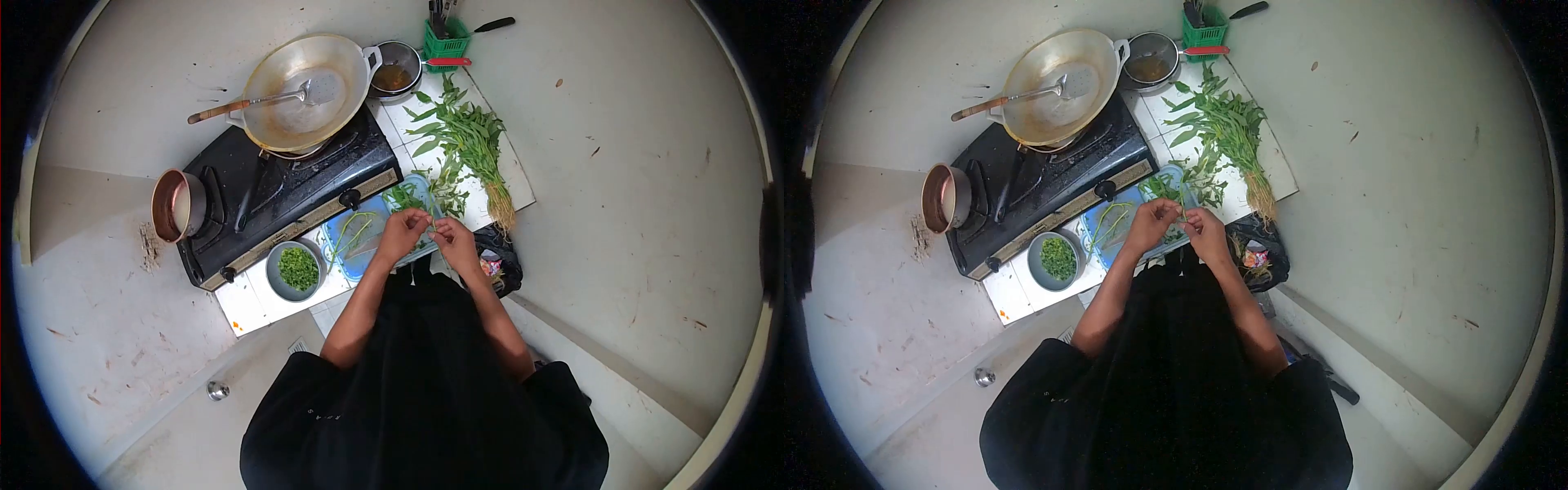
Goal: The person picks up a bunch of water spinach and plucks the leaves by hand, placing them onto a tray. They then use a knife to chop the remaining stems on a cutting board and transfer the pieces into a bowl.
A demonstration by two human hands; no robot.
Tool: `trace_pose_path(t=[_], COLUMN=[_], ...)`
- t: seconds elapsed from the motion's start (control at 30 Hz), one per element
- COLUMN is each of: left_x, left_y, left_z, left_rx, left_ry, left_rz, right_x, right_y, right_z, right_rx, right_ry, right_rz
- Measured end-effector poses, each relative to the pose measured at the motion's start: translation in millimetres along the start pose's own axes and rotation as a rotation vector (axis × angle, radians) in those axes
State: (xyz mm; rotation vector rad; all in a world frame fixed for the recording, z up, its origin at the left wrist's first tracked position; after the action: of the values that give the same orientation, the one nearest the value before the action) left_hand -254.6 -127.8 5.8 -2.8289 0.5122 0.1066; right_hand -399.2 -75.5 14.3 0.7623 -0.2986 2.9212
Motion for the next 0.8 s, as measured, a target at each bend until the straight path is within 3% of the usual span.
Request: trace_pose_path(t=[0.1, 0.17, 0.37, 0.57, 0.63, 0.8], left_x=[6.1, 10.4, 22.7, 43.3, 57.5, 80.1], left_y=[0.4, 1.3, 6.1, 12.7, 17.3, 29.3], left_z=[0.9, 6.1, -3.1, 7.2, 8.9, 12.3], left_rx=[0.008, 0.039, 0.054, 0.136, -0.057, 0.004], left_ry=[-0.039, -0.044, -0.046, -0.042, 0.084, 0.057], left_rz=[0.021, 0.038, 0.122, -0.031, -0.182, -0.233], right_x=[-9.4, -20.1, -29.7, -36.4, -38.2, -35.9], right_y=[-0.6, -1.5, 3.9, 13.7, 15.3, 16.6], right_z=[-0.8, -8.5, -10.4, 8.8, 8.2, 0.3], right_rx=[-0.017, -0.142, -0.179, -0.150, -0.188, -0.167], right_ry=[0.031, 0.276, 0.318, 0.314, 0.273, 0.295], right_rz=[0.038, 0.128, 0.144, 0.227, 0.257, 0.243])
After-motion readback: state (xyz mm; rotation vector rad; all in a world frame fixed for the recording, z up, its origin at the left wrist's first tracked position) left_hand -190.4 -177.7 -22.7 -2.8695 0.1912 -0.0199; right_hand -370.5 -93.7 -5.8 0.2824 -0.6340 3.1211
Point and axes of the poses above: each hand's wrist, its own y-axis towards the middle knuckle, its own x-axis out of the back of the hand, z = x × y, the point moved 6 cm from there along y, towards the middle knuckle, and after that the axes turned 9 degrees about -y, right-handed, at the moved point
